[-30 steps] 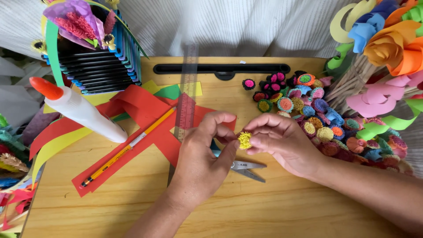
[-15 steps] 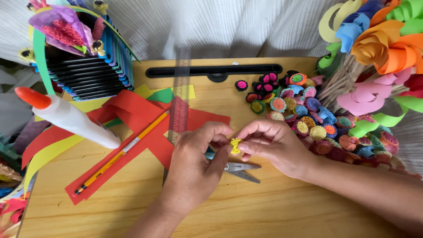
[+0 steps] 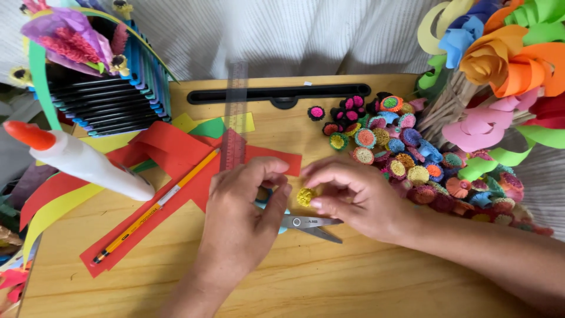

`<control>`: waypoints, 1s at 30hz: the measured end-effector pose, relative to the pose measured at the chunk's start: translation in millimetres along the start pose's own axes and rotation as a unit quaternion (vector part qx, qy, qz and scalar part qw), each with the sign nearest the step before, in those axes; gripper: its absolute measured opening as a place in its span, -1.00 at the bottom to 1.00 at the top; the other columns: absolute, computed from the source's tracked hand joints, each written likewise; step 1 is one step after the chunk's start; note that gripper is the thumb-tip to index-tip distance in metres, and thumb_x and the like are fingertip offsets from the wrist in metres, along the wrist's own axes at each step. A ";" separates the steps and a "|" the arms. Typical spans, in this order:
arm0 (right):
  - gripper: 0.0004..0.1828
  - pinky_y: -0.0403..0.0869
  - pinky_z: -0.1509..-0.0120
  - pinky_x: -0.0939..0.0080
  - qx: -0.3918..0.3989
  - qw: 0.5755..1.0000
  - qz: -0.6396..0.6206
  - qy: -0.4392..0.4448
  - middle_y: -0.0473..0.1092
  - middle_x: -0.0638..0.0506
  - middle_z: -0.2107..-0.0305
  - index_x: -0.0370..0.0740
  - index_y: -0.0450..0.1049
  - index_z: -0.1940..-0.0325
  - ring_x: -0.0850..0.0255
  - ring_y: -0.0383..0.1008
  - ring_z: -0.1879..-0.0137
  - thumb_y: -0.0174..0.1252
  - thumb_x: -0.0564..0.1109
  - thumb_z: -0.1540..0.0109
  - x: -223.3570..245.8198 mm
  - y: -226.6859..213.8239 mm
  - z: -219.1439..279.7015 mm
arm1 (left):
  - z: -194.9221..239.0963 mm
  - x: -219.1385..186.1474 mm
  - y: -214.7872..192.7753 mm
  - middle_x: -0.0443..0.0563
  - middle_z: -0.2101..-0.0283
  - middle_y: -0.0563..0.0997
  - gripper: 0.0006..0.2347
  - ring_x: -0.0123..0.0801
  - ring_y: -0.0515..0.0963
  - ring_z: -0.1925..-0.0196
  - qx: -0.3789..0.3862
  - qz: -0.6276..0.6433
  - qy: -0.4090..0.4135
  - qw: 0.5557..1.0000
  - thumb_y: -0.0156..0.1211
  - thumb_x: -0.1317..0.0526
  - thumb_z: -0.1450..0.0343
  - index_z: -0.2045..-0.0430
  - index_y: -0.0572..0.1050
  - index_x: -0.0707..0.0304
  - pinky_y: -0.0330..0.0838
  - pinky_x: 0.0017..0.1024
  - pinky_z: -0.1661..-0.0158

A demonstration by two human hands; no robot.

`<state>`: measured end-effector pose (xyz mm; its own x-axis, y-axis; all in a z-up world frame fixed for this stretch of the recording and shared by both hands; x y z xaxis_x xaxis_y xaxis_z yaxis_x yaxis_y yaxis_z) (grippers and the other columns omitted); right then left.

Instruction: Assembling small paper flowers and cutting paper strips for a craft project

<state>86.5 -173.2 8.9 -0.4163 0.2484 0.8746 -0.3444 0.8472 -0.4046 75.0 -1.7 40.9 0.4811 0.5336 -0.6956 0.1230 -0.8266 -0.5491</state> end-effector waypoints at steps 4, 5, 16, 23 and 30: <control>-0.79 0.51 0.31 0.49 -0.028 0.997 0.063 -0.021 0.49 -0.07 -0.06 -0.14 0.55 0.00 0.34 0.56 0.03 0.20 -0.21 -0.27 11.5 -15.5 -5.5 | 0.3 9.4 0.8 -0.24 0.30 0.71 -0.83 -0.45 0.70 0.21 0.005 -0.017 -0.007 1.000 0.22 0.24 -0.36 0.18 0.54 0.04 0.26 -0.30 -0.02; -0.81 0.52 0.19 0.46 -0.042 0.996 0.066 -0.033 0.48 -0.08 -0.05 -0.18 0.55 0.02 0.30 0.55 -0.02 0.19 -0.26 -0.28 14.2 -21.2 -5.8 | 0.2 9.3 -0.4 -0.25 0.29 0.71 -0.83 -0.44 0.70 0.21 0.001 -0.021 0.000 1.000 0.22 0.25 -0.36 0.19 0.54 0.04 0.25 -0.30 -0.02; -0.91 0.24 0.39 0.48 -0.084 0.983 0.150 -0.066 0.47 -0.14 0.00 -0.21 0.56 0.13 0.44 0.31 0.34 0.20 -0.28 -0.29 36.1 -51.8 -9.4 | -5.7 20.3 -21.0 -0.29 0.43 0.60 -0.98 -0.32 0.55 0.33 -0.043 -0.075 0.018 0.996 0.20 0.23 -0.44 0.37 0.54 -0.02 0.20 -0.25 0.12; -0.79 0.50 0.16 0.36 -0.053 0.986 0.133 -0.087 0.44 -0.18 -0.03 -0.28 0.52 0.14 0.29 0.48 0.19 -0.02 -0.42 -0.33 39.9 -55.0 -6.1 | -13.2 15.2 -38.2 -0.19 0.46 0.56 -0.82 -0.34 0.54 0.37 -0.082 -0.014 0.058 0.995 -0.02 0.47 -0.31 0.52 0.48 0.11 0.28 -0.31 0.22; -0.76 0.44 0.09 0.37 -0.077 0.991 0.101 -0.043 0.43 -0.19 -0.14 -0.34 0.51 0.06 0.31 0.38 0.25 -0.11 -0.35 -0.41 41.5 -75.9 -6.0 | -16.3 21.5 -46.3 -0.20 0.53 0.52 -0.84 -0.40 0.51 0.46 -0.083 0.018 0.005 0.996 -0.11 0.32 -0.47 0.46 0.47 0.18 0.33 -0.38 0.21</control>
<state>100.4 -224.4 77.6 -0.5354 0.3858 0.7513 -0.1160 0.8476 -0.5178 93.8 45.0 58.9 0.4954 0.5027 -0.7084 0.2471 -0.8634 -0.4399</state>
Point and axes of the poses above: each hand's wrist, its own z-axis away from the middle knuckle, its own y-axis out of the palm, x = y × z, the point moved 8 cm from there along -z, towards the middle knuckle
